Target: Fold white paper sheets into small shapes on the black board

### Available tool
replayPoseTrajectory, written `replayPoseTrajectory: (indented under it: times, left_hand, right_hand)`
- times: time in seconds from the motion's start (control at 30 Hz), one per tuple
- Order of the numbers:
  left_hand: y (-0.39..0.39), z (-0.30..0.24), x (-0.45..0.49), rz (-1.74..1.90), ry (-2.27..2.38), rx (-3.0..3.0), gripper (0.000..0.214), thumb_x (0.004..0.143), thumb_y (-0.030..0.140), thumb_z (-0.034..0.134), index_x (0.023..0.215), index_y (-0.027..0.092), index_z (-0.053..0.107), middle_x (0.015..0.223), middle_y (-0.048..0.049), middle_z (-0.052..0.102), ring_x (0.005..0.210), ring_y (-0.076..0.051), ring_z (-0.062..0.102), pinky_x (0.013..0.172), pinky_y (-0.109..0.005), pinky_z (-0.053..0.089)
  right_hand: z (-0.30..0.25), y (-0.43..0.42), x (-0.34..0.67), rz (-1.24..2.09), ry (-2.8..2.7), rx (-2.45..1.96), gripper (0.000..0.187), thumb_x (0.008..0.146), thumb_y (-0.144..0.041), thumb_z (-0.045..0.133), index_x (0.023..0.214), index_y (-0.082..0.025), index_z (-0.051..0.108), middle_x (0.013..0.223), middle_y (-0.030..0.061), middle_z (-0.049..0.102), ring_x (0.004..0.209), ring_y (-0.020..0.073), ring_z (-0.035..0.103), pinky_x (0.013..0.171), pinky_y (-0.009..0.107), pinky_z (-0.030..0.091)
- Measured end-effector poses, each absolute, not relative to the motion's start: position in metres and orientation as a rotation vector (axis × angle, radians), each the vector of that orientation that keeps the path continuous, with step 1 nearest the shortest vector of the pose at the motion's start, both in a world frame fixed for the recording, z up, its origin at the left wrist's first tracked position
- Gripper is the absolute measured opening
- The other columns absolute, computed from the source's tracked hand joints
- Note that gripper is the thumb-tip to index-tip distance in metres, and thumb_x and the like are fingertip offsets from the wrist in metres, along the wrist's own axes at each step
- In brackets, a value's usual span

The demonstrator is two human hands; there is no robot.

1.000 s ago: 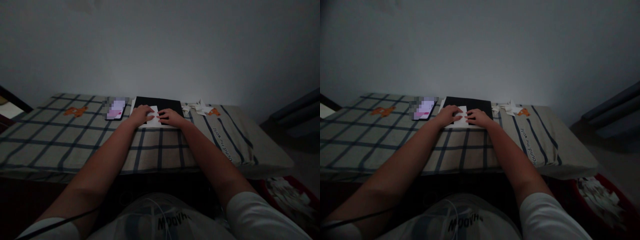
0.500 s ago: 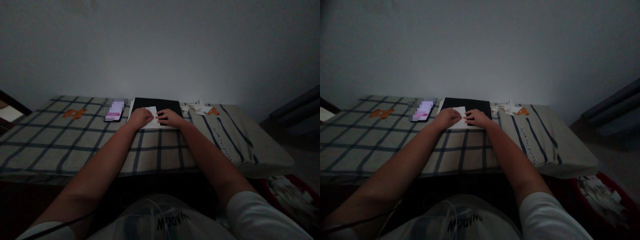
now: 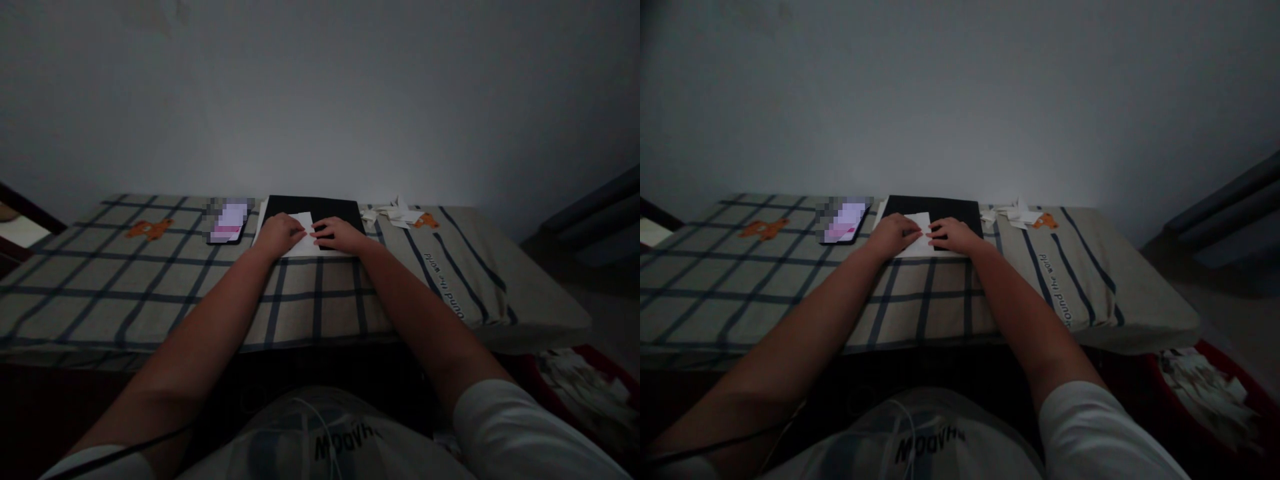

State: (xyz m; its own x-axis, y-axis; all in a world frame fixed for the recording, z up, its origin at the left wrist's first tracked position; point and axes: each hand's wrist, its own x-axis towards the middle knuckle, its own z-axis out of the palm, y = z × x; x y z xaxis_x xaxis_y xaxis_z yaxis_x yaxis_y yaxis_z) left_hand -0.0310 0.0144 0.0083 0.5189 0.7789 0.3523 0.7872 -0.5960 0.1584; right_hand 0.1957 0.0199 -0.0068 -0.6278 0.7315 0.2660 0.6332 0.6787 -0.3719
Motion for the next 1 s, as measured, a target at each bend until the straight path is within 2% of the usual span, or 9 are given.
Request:
replayPoseTrajectory:
  times: [0.33, 0.6, 0.83, 1.0]
  left_hand:
    - [0.010, 0.011, -0.020, -0.523, -1.497, -2.611, 0.034, 0.091, 0.037, 0.048, 0.110, 0.019, 0.069, 0.119, -0.0105, 0.068, 0.117, -0.030, 0.052, 0.094, -0.043, 0.041]
    - [0.007, 0.015, -0.010, -0.473, -1.611, -2.550, 0.034, 0.090, 0.039, 0.048, 0.112, 0.019, 0.066, 0.122, -0.0117, 0.065, 0.117, -0.033, 0.050, 0.092, -0.046, 0.040]
    - [0.014, 0.007, -0.013, -0.459, -1.657, -2.566, 0.047, 0.091, 0.043, 0.045, 0.132, 0.021, 0.056, 0.143, -0.0106, 0.053, 0.129, -0.035, 0.042, 0.098, -0.052, 0.037]
    - [0.017, 0.003, -0.019, -0.422, -1.625, -2.618, 0.051, 0.095, 0.043, 0.039, 0.139, 0.020, 0.051, 0.149, -0.0113, 0.047, 0.135, -0.035, 0.038, 0.102, -0.055, 0.034]
  right_hand:
    - [-0.008, 0.021, 0.195, 0.310, -2.507, -1.069, 0.028, 0.088, -0.038, 0.066, 0.114, -0.030, 0.073, 0.134, 0.0064, 0.061, 0.126, 0.0261, 0.051, 0.106, 0.048, 0.039]
    - [-0.010, 0.024, 0.196, 0.302, -2.518, -1.073, 0.029, 0.088, -0.036, 0.066, 0.115, -0.029, 0.072, 0.135, 0.0064, 0.061, 0.127, 0.0259, 0.049, 0.106, 0.048, 0.038]
    - [-0.010, 0.023, 0.197, 0.290, -2.523, -1.056, 0.029, 0.088, -0.036, 0.066, 0.116, -0.031, 0.071, 0.135, 0.0059, 0.061, 0.127, 0.0258, 0.050, 0.106, 0.048, 0.038]
    - [-0.008, 0.021, 0.197, 0.299, -2.512, -1.057, 0.029, 0.088, -0.036, 0.066, 0.116, -0.029, 0.072, 0.134, 0.0064, 0.061, 0.127, 0.0259, 0.050, 0.106, 0.048, 0.039]
